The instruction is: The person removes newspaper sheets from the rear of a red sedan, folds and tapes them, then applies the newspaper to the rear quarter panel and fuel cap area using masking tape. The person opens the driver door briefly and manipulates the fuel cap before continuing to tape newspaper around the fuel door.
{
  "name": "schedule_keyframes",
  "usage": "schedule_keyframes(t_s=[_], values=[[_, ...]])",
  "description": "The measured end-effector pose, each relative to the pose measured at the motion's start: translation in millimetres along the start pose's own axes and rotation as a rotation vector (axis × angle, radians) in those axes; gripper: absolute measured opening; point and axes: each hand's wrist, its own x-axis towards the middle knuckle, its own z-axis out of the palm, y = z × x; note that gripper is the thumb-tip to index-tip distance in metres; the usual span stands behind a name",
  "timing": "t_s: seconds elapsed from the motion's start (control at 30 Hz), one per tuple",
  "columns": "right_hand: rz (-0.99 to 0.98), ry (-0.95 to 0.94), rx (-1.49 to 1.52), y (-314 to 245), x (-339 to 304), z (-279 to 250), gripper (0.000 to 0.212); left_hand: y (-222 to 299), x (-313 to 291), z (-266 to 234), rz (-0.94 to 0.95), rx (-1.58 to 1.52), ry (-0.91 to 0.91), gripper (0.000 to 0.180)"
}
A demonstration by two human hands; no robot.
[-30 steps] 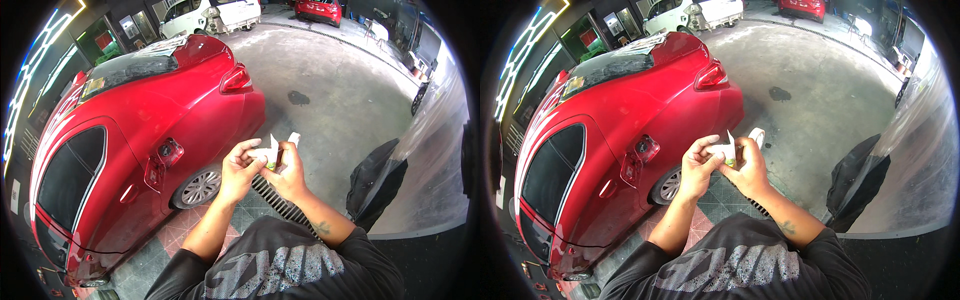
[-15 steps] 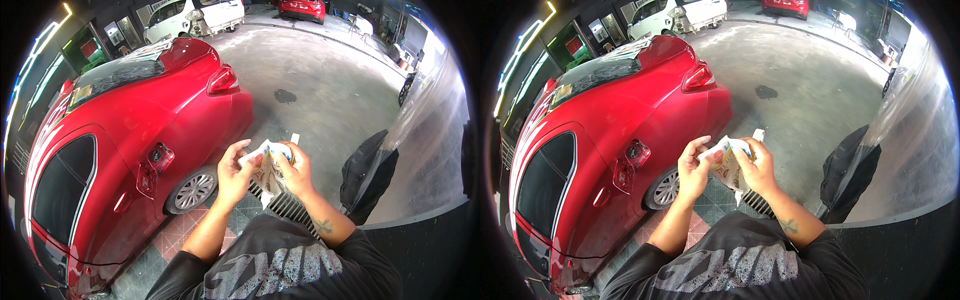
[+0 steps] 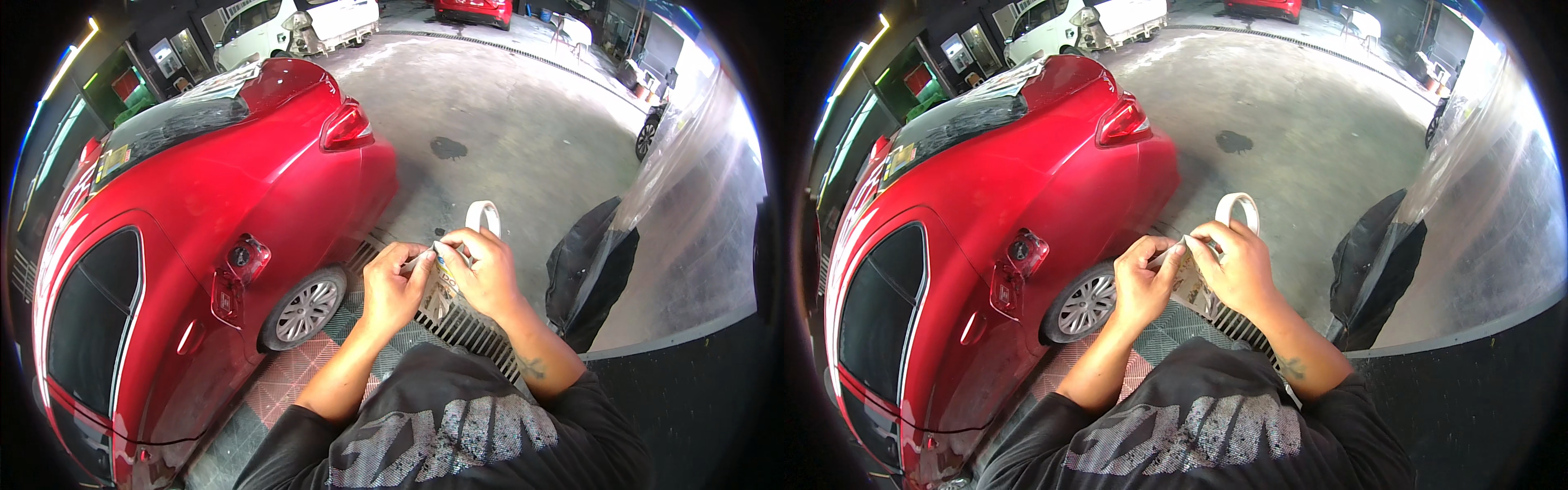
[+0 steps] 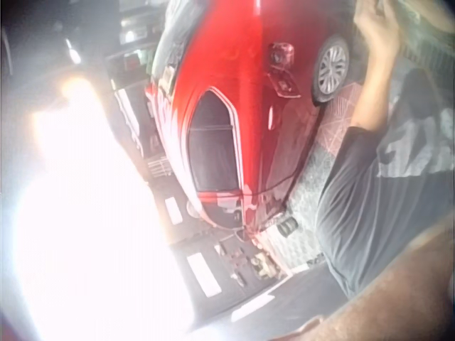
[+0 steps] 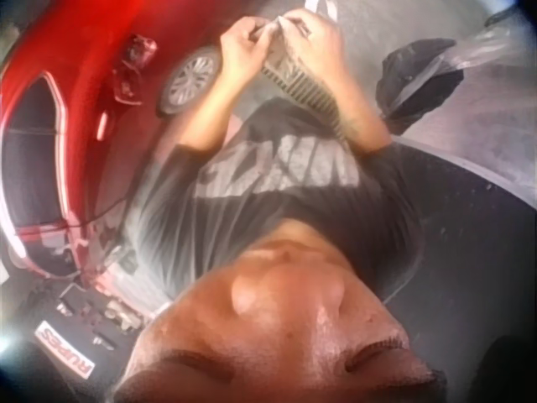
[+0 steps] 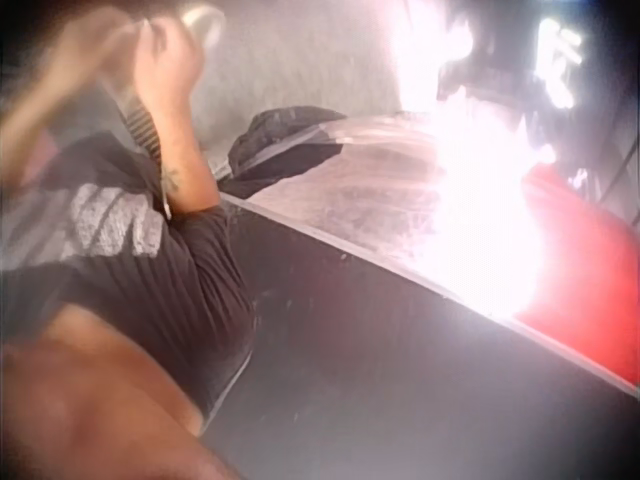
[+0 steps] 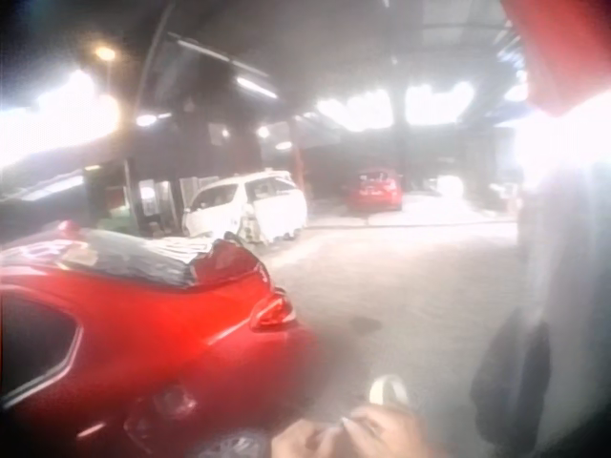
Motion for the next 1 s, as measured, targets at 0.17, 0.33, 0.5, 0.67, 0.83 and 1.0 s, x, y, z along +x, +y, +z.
schedule_keyframes(t_s=[0.17, 0.33, 0.5, 0.67, 0.83, 1.0], values=[[-0.009, -0.063, -0.023, 5, -2, -1, 0.014, 2, 0, -1, -0.057, -0.018, -0.042, 0.017], [0.025, -0.112, -0.030, 0, -3, 0, 0.013, -3, 0, -2, -0.030, -0.027, -0.054, 0.017], [-0.031, -0.097, -0.058, -5, -2, 2, 0.012, -2, 0, -4, -0.010, -0.015, -0.064, 0.016], [-0.052, -0.123, -0.089, -6, -1, 1, 0.011, 1, 0, -4, -0.032, -0.028, -0.070, 0.015], [0.112, -0.212, 0.152, 9, -5, 7, 0.010, -13, -3, -2, -0.117, -0.167, -0.108, 0.016], [0.313, -0.227, 0.539, 29, -11, 16, 0.013, -17, -13, 7, -0.245, -0.537, -0.068, 0.017]])
